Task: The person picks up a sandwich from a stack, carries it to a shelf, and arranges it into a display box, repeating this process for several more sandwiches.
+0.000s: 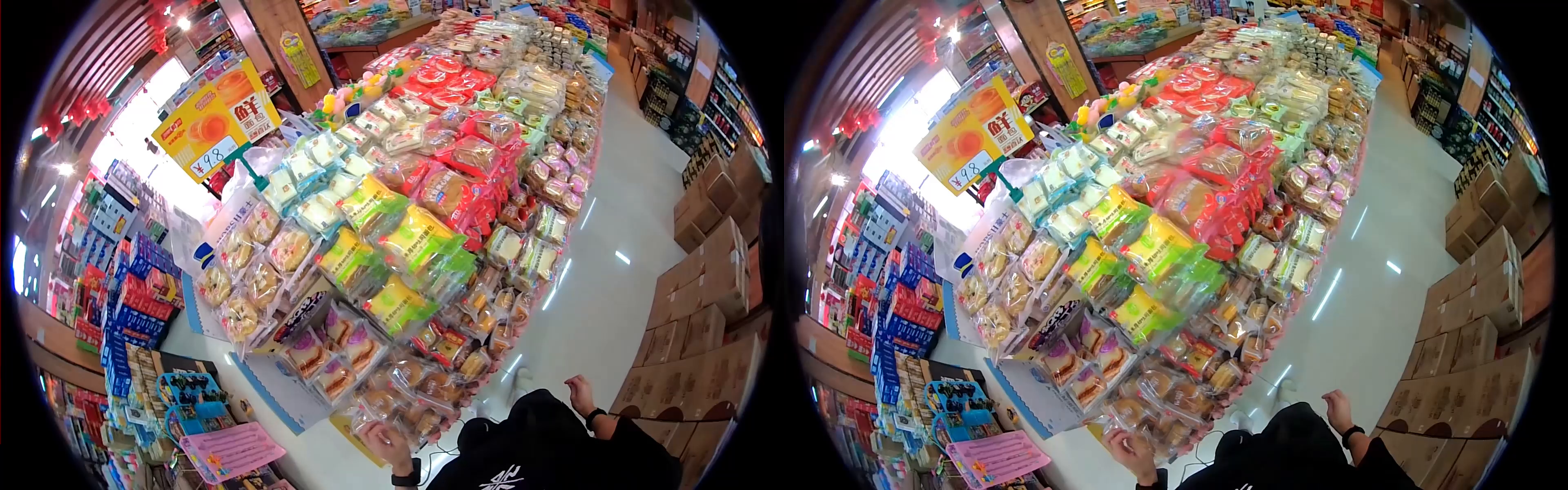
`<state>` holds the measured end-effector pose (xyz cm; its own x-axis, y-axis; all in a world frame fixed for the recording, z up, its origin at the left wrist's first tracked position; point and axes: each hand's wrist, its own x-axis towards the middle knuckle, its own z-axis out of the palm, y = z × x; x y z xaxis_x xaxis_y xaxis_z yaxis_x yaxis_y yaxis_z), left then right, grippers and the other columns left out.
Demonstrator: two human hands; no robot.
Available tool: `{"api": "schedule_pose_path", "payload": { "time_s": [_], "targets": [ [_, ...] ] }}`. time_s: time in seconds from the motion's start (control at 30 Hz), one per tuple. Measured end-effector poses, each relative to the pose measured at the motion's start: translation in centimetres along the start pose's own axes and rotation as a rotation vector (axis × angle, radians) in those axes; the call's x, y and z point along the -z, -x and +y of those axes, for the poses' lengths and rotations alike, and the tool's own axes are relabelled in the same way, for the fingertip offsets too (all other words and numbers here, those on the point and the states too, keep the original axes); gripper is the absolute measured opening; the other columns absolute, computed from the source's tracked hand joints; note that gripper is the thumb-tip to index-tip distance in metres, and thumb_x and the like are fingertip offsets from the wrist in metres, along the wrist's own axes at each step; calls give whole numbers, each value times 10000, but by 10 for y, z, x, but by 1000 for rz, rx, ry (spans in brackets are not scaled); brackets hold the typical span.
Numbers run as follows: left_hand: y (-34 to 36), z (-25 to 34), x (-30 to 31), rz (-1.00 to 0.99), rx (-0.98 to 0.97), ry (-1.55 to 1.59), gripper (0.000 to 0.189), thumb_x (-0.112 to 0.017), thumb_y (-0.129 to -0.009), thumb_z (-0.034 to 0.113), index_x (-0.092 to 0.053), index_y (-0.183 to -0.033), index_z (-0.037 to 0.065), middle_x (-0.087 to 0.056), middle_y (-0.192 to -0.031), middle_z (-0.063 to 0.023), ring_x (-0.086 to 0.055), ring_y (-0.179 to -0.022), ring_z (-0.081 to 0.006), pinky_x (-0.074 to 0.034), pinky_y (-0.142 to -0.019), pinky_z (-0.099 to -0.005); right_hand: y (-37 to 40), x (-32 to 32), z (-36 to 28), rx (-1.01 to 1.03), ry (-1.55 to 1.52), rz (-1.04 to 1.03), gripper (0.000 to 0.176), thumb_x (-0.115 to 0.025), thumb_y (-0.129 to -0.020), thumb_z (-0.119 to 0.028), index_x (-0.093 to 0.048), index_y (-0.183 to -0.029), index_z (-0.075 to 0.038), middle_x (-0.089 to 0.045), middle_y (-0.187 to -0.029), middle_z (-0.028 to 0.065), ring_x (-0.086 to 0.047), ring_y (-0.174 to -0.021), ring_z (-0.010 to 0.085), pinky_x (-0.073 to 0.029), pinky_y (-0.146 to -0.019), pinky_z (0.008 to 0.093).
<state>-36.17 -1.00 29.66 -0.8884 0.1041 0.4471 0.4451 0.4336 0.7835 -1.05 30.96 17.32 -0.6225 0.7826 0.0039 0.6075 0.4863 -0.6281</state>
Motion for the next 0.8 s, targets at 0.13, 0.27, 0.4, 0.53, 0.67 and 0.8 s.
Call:
{"api": "schedule_pose_path", "payload": {
  "time_s": [0.13, 0.27, 0.4, 0.53, 0.67, 0.8],
  "targets": [
    [4, 15, 10, 140, 72, 56, 128, -471, -734, -72, -495, -824, 16, -474, -983, -122, -501, -892, -253, -419, -782, -322, 8, 1, 17, -74, -46, -18, 98, -540, -854, -7, -635, -858, -33, -588, -854, 161, -585, -787, 348, -477, -693, 403],
    [26, 29, 20, 159, -38, -78, 125, -485, -723, -75, -495, -810, 14, -479, -974, -120, -499, -899, -255, -422, -746, -329, -3, 5, 24, -76, -118, 10, 108, -534, -859, -15, -640, -861, -36, -588, -851, 162, -584, -800, 345, -477, -701, 405],
    [68, 58, 9, 91, -109, -86, 138, -517, -720, -91, -527, -782, 32, -537, -841, -120, -539, -823, -286, -452, -781, -398, -6, 16, 52, -52, -175, 14, 109, -524, -862, -22, -631, -884, -21, -583, -867, 170, -575, -839, 357, -467, -753, 413],
    [106, 114, -28, -329, -251, 38, 203, -553, -700, -89, -619, -829, 53, -580, -726, -87, -583, -672, -262, -477, -657, -336, 6, 34, 92, -31, -221, 184, 107, -528, -861, -26, -632, -886, -20, -604, -840, 160, -587, -792, 337, -475, -708, 397],
    [145, 126, -76, -949, -241, 147, 278, -540, -711, -80, -644, -923, 66, -606, -748, -79, -611, -684, -230, -482, -627, -316, 49, 57, 143, -137, -242, 223, 116, -515, -856, -14, -628, -883, -2, -617, -798, 166, -604, -729, 311, -483, -670, 381],
    [189, 98, -134, -1294, -21, 126, 343, -509, -735, -51, -622, -1035, 72, -621, -744, -91, -624, -687, -214, -488, -636, -322, 116, 81, 191, -411, -289, 200, 153, -509, -855, -54, -644, -876, 15, -638, -797, 182, -619, -714, 324, -490, -669, 391]
  ]
}}
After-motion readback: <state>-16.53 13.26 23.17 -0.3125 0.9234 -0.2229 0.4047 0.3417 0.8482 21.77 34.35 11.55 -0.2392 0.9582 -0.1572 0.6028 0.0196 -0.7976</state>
